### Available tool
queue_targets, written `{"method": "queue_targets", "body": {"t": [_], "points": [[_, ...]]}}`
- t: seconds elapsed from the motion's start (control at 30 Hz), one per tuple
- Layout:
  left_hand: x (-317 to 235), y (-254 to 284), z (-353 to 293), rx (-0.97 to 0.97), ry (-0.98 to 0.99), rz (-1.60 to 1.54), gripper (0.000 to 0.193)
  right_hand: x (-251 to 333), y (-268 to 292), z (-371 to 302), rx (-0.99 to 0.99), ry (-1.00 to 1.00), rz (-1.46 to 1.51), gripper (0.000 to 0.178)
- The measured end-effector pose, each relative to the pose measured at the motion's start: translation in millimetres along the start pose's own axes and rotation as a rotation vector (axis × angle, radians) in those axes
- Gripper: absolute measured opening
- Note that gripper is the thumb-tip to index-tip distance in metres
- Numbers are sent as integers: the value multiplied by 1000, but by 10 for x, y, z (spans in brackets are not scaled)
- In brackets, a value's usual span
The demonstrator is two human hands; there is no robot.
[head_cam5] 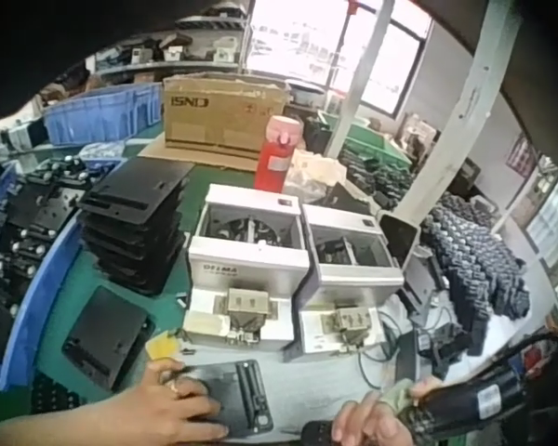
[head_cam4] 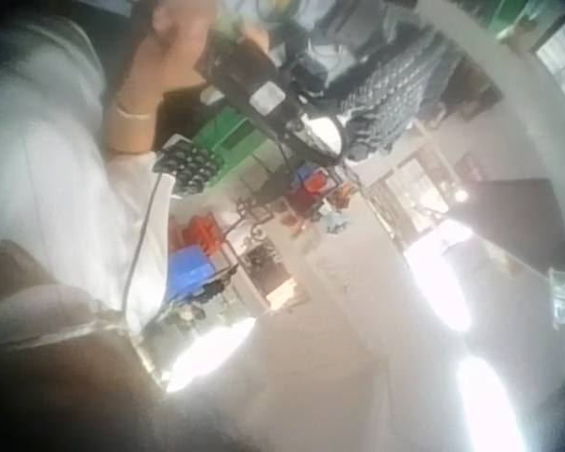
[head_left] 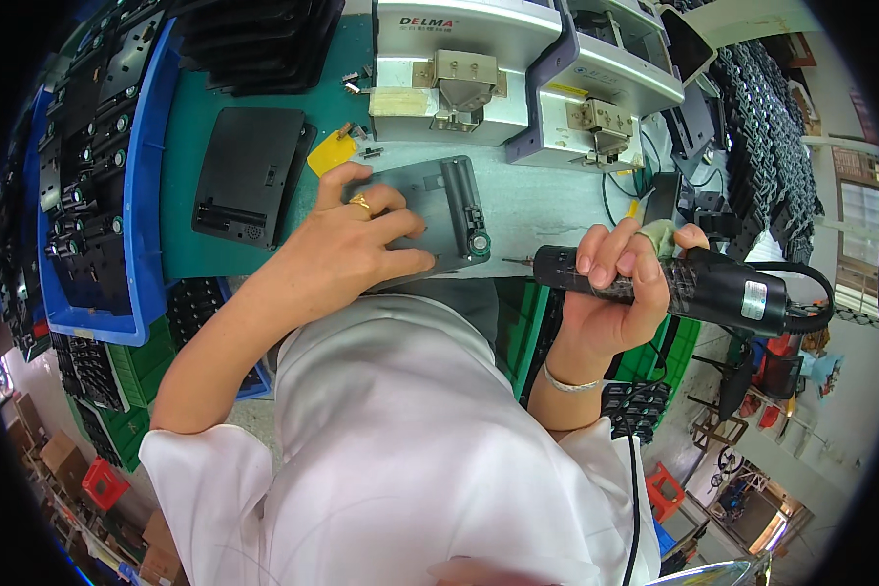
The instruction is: The person assembles small grey plastic housings by hand at a factory workbench, securing them with screws using an electric power screwdriver.
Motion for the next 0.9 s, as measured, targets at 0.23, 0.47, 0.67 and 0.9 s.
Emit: {"method": "queue_targets", "body": {"t": [0.23,0.47,0.67,0.9], "points": [[10,-50,37,-38,-53,-48,9,-16,-64,-3,30,-29,-20,35],[-47,-110,2,-92,141,-110,14,-91,-59,3,42,-51,-5,39],[-145,-143,-4,-77,264,-117,15,-115,-135,51,23,-66,36,40],[-238,-180,21,-89,339,-97,13,-365,-471,289,141,68,102,47]]}}
Point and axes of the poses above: each hand's wrist, its own z-axis towards the middle knuckle, its own y-axis out of the back of the hand, x = y × z, the point moved 3 cm from there along z, towards the middle knuckle, and after that the axes turned 13 degrees about z, right-handed, at the moved point
